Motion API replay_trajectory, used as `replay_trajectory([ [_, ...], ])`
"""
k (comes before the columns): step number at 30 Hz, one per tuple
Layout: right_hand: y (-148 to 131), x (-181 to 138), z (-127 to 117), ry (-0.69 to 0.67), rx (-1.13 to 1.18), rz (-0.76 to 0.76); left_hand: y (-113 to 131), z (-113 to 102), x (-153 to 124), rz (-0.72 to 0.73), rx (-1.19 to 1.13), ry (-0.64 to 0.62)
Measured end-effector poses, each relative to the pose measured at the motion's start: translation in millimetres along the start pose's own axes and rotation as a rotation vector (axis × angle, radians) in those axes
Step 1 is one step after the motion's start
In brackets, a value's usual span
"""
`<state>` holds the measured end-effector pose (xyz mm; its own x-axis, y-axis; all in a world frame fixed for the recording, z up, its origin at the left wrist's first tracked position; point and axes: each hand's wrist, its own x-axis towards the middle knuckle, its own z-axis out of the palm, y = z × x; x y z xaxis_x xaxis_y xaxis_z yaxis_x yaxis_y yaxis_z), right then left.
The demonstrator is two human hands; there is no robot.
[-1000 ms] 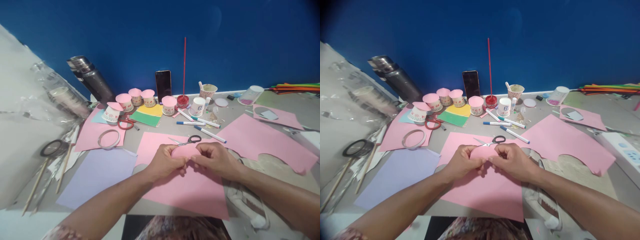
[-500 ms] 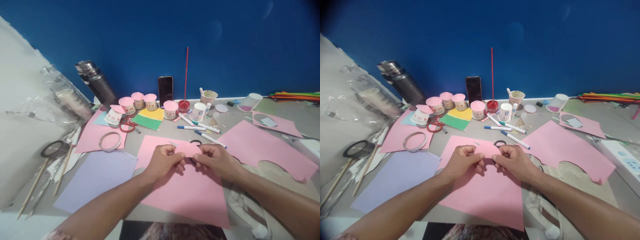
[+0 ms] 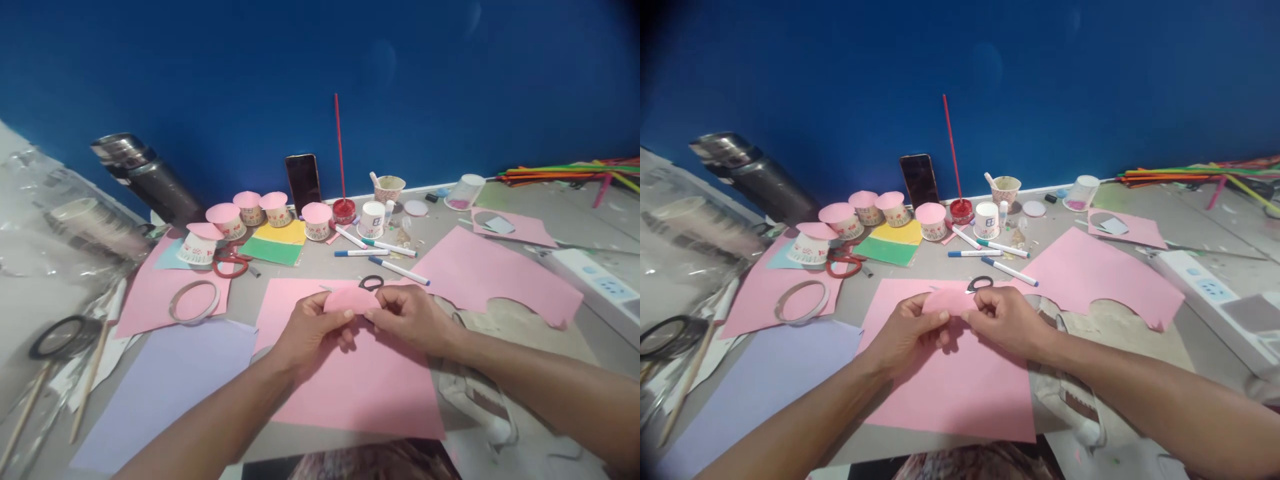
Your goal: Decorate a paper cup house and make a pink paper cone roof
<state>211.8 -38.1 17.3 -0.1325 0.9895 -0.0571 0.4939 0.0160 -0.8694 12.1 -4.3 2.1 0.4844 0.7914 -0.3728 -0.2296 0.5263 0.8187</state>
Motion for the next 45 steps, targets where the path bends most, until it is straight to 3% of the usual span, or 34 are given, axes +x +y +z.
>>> replay_trajectory([
  [5,8,-6,4,0.162,-0.216,-0.282,6,4,-3,0.071,0.123,0.010],
  [10,11,-8,3,0.228,-0.177,-0.492,15,5,-6,0.202,0.248,0.003],
  [15,8,-10,0,0.312,-0.365,-0.727,11,4,-4,0.125,0.156,-0.043],
  [17,8,-10,-3,0.318,-0.448,-0.835,9,2,-3,0.162,0.157,-0.021],
  [20,10,-8,-8,0.354,-0.474,-0.907,7,-5,-3,0.371,0.265,0.026],
  [25,13,-4,-10,0.380,-0.389,-0.891,7,-12,-6,0.821,0.558,-0.008],
  [28,14,-3,-8,0.398,-0.361,-0.870,7,-13,-9,0.951,0.656,-0.020],
  [32,16,-1,-8,0.393,-0.350,-0.861,8,-15,-13,1.017,0.723,-0.030],
  [37,18,-1,-4,0.350,-0.282,-0.807,12,-10,-14,0.891,0.625,-0.030],
  [42,16,-4,4,0.154,-0.123,-0.541,16,1,-12,0.432,0.338,-0.108],
  [45,12,-3,3,0.020,-0.272,-0.426,18,4,-11,0.291,0.265,-0.041],
])
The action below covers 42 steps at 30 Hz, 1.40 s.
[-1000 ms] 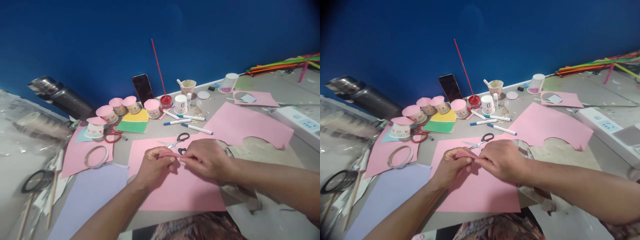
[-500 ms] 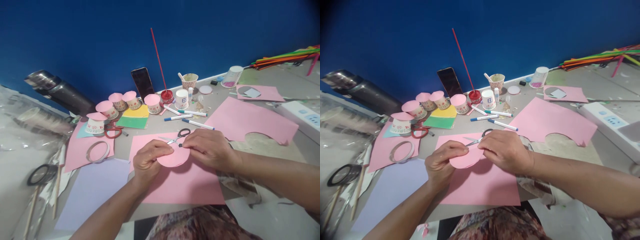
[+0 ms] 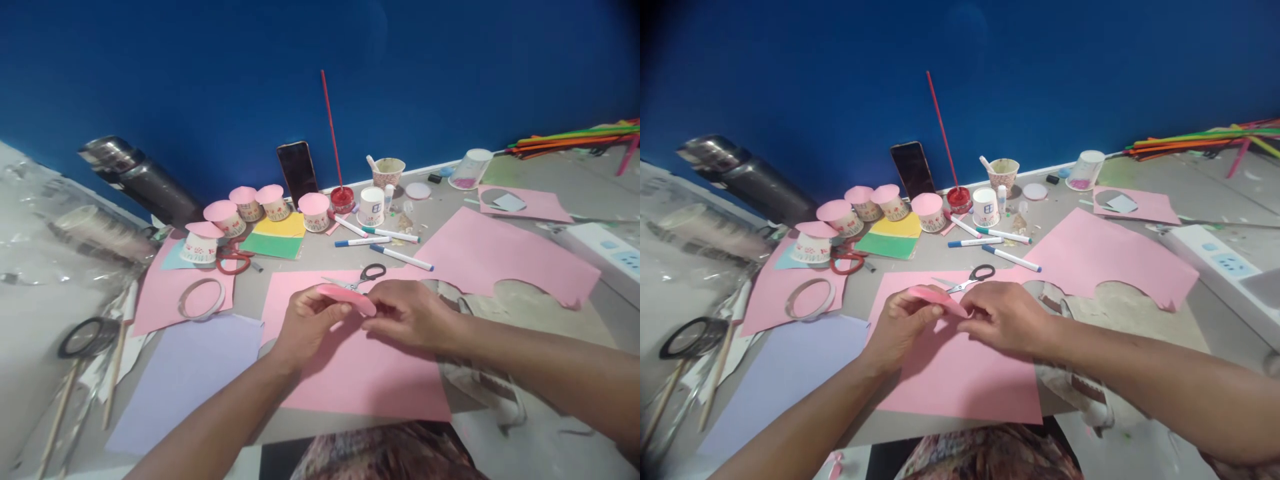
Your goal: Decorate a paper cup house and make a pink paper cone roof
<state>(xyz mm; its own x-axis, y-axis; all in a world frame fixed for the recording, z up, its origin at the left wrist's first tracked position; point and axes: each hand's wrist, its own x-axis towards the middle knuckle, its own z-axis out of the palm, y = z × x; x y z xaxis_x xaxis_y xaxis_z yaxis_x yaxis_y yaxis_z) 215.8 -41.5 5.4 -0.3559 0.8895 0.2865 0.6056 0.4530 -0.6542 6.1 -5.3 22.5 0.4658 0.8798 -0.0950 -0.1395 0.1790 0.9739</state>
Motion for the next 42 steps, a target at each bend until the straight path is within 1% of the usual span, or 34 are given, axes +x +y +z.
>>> replay_trajectory([
  [3,1,3,-3,-0.148,-0.228,0.136,0,-2,1,-0.083,0.033,0.091],
  [6,5,4,-4,-0.231,-0.330,0.211,-3,-6,2,-0.115,0.051,0.068],
  [9,9,3,-1,-0.238,-0.330,0.235,-5,-9,2,-0.150,0.037,0.040],
  [11,10,3,0,-0.181,-0.322,0.203,-5,-10,2,-0.176,0.060,0.047],
  [13,11,3,1,-0.064,-0.260,0.145,-3,-10,1,-0.173,0.112,0.059],
  [15,9,5,-2,0.045,-0.094,0.117,-1,-9,1,-0.138,0.191,0.080],
  [16,8,6,-4,0.067,0.022,0.134,-1,-9,1,-0.113,0.235,0.088],
  [18,4,8,-8,0.019,0.259,0.223,0,-8,1,-0.067,0.306,0.092],
  [20,0,9,-11,-0.085,0.413,0.334,-1,-7,0,-0.048,0.335,0.066],
  [22,-4,10,-10,-0.155,0.453,0.396,-3,-5,0,-0.060,0.341,0.018],
  [24,-8,11,-7,-0.165,0.440,0.407,-5,-2,-1,-0.090,0.319,-0.013],
  [27,-13,11,-3,-0.153,0.449,0.400,-8,2,-1,-0.108,0.251,0.016],
  [29,-13,11,-3,-0.173,0.442,0.394,-9,3,0,-0.101,0.226,0.054],
  [31,-9,11,-6,-0.175,0.382,0.361,-8,2,1,-0.096,0.232,0.089],
  [32,-6,11,-8,-0.149,0.316,0.328,-7,2,2,-0.096,0.239,0.105],
  [35,7,11,-14,-0.028,-0.018,0.203,-4,0,3,-0.101,0.250,0.136],
  [36,11,11,-14,-0.025,-0.142,0.180,-3,0,3,-0.101,0.255,0.143],
  [37,14,11,-14,-0.053,-0.252,0.173,-2,-1,3,-0.098,0.262,0.150],
  [39,16,12,-12,-0.159,-0.409,0.189,-2,-3,3,-0.086,0.275,0.163],
  [41,15,13,-10,-0.234,-0.491,0.192,-2,-5,4,-0.069,0.278,0.186],
  [42,14,14,-9,-0.242,-0.510,0.182,-2,-7,4,-0.062,0.274,0.202],
])
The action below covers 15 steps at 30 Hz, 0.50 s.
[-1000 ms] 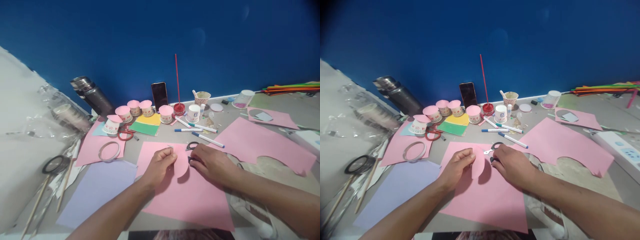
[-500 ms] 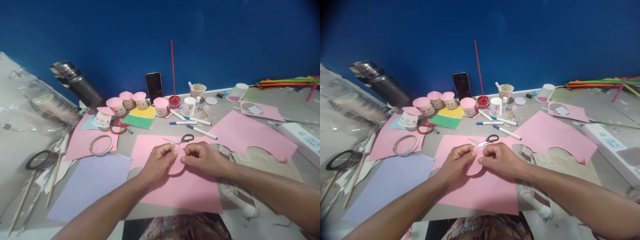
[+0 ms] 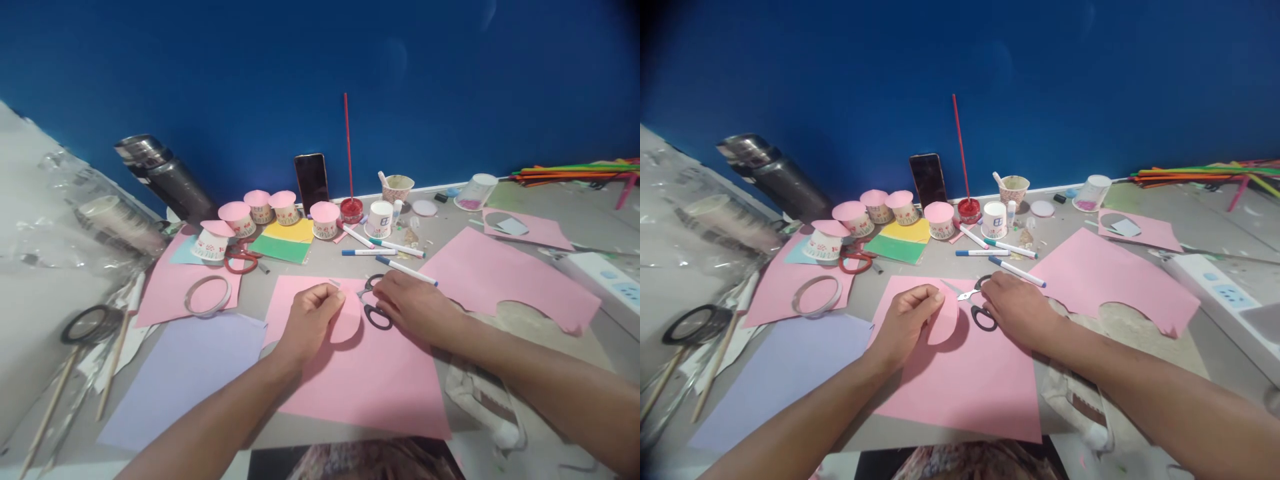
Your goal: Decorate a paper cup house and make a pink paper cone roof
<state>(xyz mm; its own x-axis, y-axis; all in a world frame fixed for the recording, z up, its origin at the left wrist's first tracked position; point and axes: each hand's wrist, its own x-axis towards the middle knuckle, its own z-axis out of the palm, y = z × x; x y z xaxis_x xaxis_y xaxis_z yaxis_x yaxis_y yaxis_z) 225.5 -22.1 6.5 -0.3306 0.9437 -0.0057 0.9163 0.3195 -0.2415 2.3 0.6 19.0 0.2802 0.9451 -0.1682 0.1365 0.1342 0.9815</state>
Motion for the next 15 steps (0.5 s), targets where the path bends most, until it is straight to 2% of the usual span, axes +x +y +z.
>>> replay_trajectory([
  [4,-5,3,2,0.049,-0.037,-0.019,0,-5,2,0.018,-0.026,0.065],
  [9,-5,12,9,0.031,-0.106,0.015,3,-11,4,0.066,-0.009,0.125],
  [15,-7,15,7,0.048,-0.254,-0.011,3,-13,9,-0.003,-0.146,0.104],
])
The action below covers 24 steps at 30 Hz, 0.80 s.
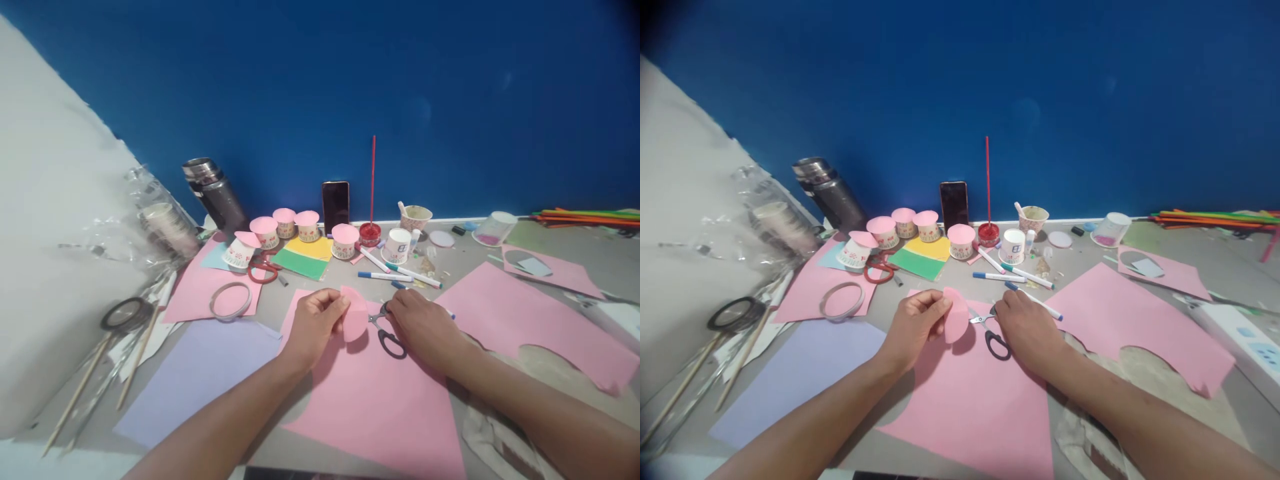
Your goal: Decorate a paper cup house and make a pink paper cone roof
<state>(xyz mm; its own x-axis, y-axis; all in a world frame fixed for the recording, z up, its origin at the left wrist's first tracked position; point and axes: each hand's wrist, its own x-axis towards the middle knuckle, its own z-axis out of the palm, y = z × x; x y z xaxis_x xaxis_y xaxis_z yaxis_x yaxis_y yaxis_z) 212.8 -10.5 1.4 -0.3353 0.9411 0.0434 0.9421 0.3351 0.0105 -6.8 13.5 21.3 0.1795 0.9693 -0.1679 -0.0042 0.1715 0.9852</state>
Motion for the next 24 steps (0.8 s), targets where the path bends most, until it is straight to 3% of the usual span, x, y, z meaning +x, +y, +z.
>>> replay_trajectory([
  [6,7,-10,3,0.178,-0.042,0.075,9,-1,-3,-0.047,-0.104,0.020],
  [8,16,-11,1,0.260,0.079,0.165,14,-2,-5,-0.044,-0.125,0.029],
  [10,26,-10,-4,0.279,0.345,0.240,17,-3,-5,-0.036,-0.144,0.039],
  [13,35,-8,-14,0.164,0.862,0.250,17,-4,-3,-0.045,-0.169,0.067],
  [18,27,-12,-18,-0.219,1.660,0.313,13,-6,2,-0.070,-0.176,0.107],
  [20,20,-14,-16,-0.295,1.779,0.356,12,-7,3,-0.047,-0.179,0.128],
  [24,5,-16,-17,-0.304,1.715,0.277,5,-5,2,0.012,-0.204,0.107],
])
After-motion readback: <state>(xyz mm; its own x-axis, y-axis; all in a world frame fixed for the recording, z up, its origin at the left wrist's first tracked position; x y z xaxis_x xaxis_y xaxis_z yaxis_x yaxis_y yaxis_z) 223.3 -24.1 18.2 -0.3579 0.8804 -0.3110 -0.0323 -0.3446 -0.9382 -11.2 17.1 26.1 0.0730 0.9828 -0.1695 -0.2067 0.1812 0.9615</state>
